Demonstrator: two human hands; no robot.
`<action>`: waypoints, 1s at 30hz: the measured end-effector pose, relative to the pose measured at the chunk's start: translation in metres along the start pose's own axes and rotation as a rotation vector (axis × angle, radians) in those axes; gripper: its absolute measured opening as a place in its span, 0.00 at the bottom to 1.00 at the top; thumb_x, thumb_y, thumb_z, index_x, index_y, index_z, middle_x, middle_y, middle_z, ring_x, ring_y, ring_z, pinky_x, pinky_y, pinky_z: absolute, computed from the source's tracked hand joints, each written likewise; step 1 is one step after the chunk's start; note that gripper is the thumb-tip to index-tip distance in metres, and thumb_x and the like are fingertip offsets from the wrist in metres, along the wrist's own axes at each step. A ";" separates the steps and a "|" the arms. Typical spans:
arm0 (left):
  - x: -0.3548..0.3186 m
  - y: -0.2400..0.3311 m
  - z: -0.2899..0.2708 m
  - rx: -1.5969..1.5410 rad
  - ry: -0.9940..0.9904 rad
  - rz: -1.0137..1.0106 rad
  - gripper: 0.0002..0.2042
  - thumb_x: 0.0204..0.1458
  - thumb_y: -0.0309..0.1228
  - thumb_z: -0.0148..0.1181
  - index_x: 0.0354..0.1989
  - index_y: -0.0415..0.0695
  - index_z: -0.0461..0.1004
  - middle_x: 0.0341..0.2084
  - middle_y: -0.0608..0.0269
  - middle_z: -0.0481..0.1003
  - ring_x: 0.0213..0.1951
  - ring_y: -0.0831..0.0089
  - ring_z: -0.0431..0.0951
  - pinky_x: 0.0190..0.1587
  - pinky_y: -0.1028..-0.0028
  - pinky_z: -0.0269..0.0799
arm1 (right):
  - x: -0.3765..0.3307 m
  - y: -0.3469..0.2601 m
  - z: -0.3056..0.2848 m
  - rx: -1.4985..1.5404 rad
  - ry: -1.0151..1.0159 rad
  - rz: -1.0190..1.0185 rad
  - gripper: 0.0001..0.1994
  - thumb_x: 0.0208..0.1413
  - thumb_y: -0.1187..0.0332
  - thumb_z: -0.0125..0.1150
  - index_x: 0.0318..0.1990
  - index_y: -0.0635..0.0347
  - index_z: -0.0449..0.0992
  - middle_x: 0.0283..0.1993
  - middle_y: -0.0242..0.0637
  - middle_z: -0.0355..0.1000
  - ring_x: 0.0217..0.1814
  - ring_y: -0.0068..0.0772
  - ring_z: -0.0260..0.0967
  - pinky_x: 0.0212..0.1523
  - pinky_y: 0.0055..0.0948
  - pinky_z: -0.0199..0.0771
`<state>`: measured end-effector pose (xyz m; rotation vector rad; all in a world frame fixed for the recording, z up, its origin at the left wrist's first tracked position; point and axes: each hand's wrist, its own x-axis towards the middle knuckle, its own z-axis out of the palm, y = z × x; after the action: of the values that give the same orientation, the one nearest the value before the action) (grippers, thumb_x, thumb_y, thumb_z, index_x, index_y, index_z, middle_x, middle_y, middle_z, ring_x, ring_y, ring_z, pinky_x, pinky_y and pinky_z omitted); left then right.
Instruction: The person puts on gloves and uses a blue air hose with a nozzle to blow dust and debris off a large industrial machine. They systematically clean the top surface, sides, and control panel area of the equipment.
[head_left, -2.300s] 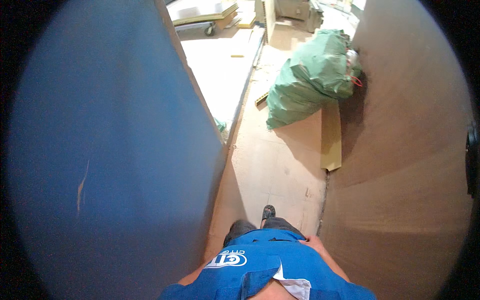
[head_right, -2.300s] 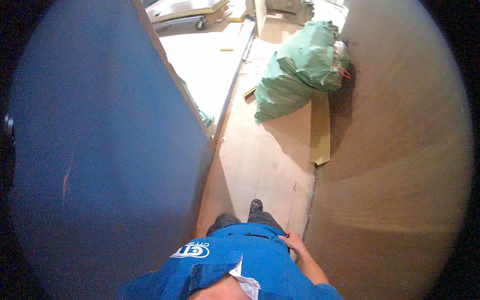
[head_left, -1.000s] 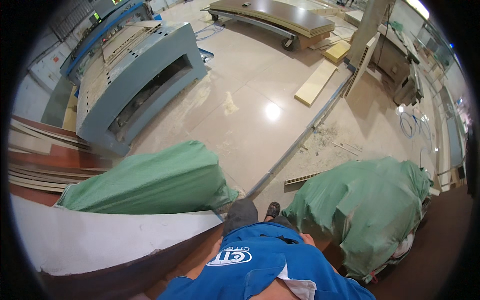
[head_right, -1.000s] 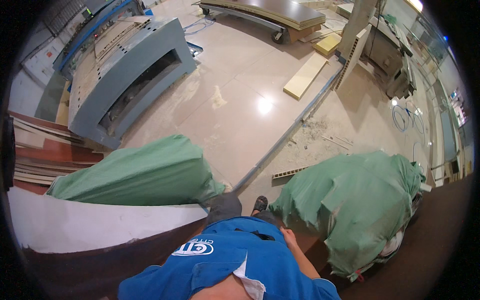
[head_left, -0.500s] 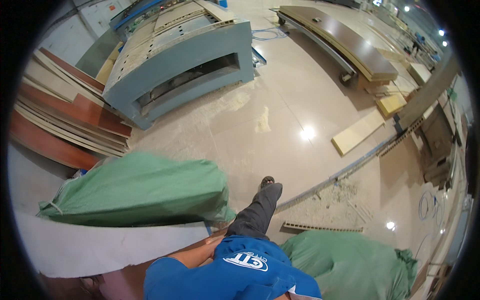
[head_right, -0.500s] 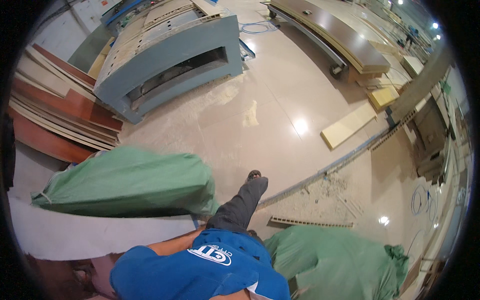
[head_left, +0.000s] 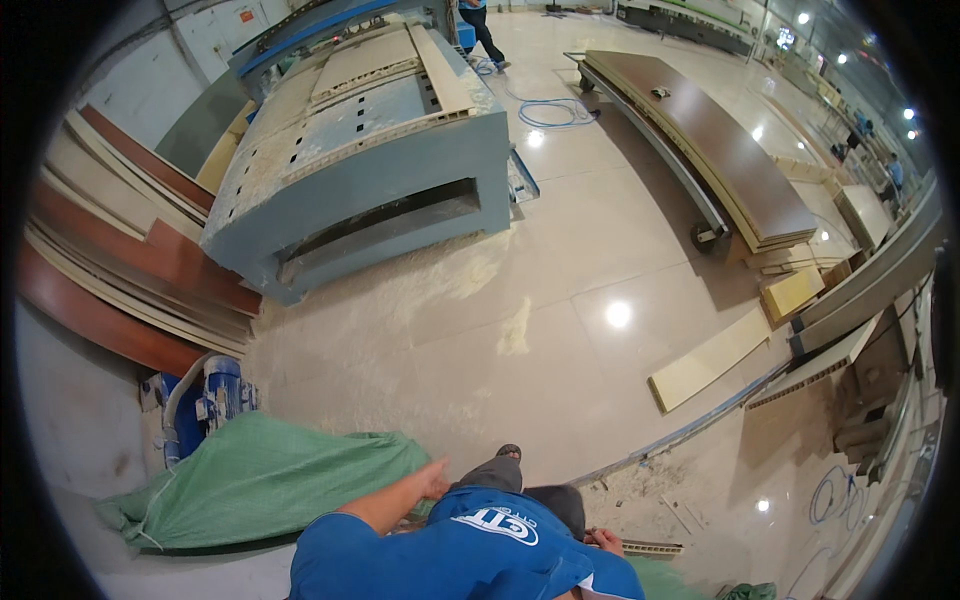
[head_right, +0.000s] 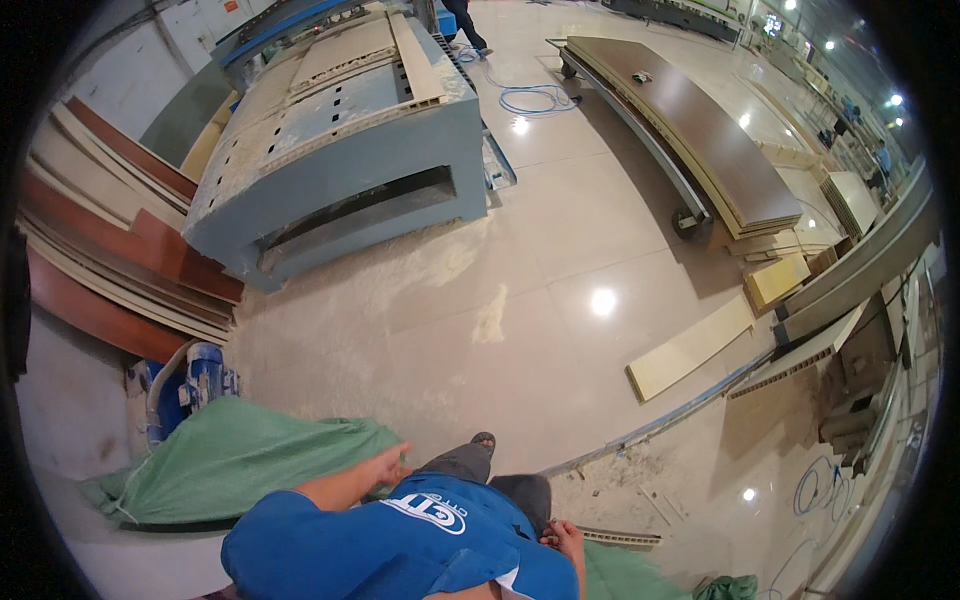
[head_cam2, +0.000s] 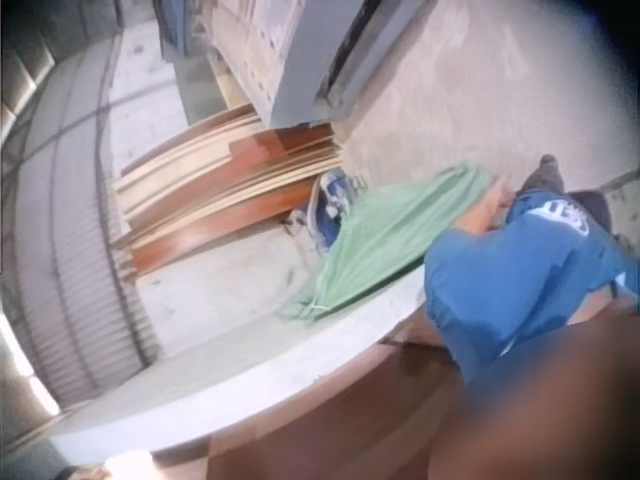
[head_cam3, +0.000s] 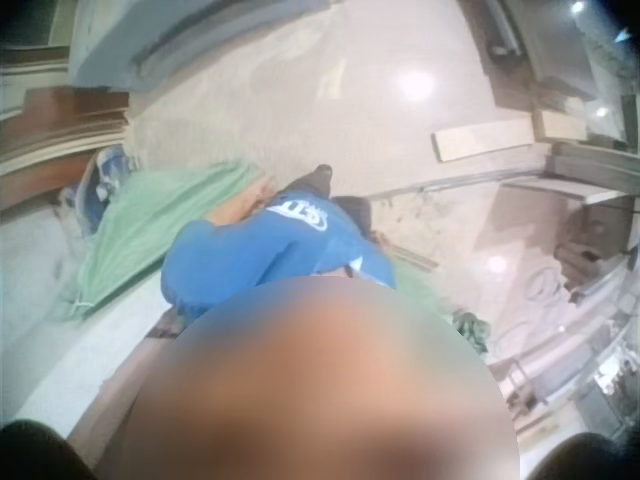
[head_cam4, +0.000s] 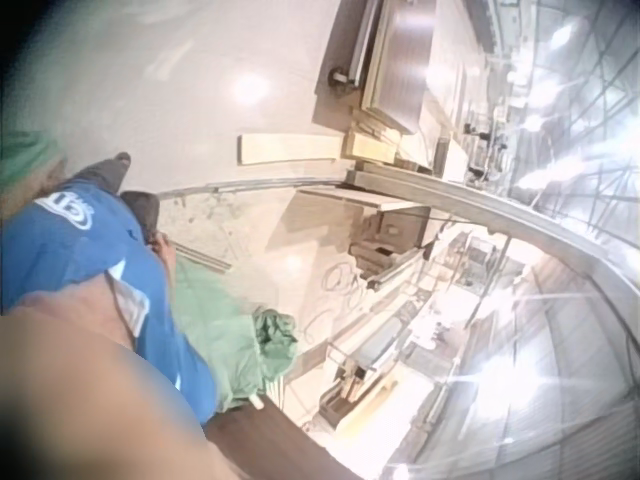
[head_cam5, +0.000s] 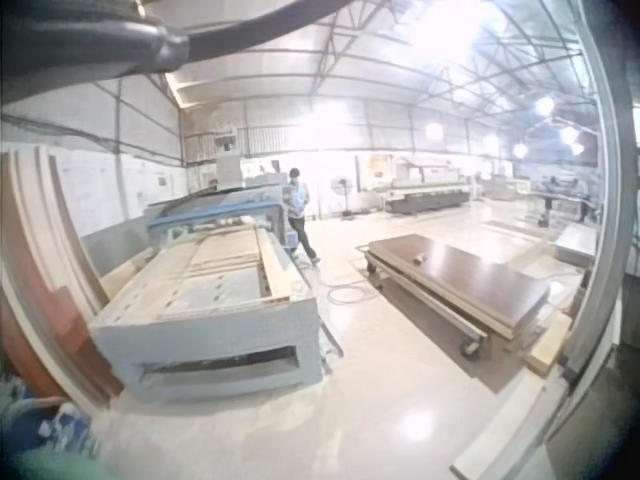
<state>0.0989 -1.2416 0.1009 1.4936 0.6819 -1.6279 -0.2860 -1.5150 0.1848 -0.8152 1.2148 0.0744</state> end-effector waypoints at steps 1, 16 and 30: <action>-0.021 0.040 0.020 0.064 0.099 0.075 0.41 0.52 0.62 0.45 0.69 0.53 0.42 0.67 0.53 0.48 0.62 0.49 0.57 0.52 0.37 0.58 | 0.007 -0.013 -0.008 0.008 -0.025 0.029 0.12 0.53 0.66 0.59 0.40 0.67 0.75 0.32 0.40 0.75 0.30 0.29 0.72 0.33 0.25 0.74; 0.035 0.306 0.244 0.618 0.566 0.262 0.21 0.46 0.47 0.61 0.39 0.41 0.77 0.31 0.59 0.77 0.34 0.68 0.74 0.37 0.66 0.69 | 0.202 -0.285 -0.258 -0.044 0.459 -0.077 0.09 0.52 0.69 0.55 0.40 0.60 0.75 0.27 0.33 0.72 0.24 0.26 0.71 0.18 0.24 0.68; 0.128 0.565 0.393 0.478 0.495 0.381 0.17 0.44 0.45 0.63 0.34 0.44 0.79 0.22 0.62 0.75 0.24 0.70 0.72 0.28 0.68 0.69 | 0.413 -0.678 -0.271 -0.432 0.319 -0.403 0.05 0.51 0.70 0.59 0.30 0.62 0.76 0.21 0.33 0.71 0.19 0.21 0.67 0.20 0.23 0.67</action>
<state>0.3622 -1.8902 0.1095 2.2566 0.2314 -1.1767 -0.0309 -2.3133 0.1544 -1.4812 1.3274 -0.1316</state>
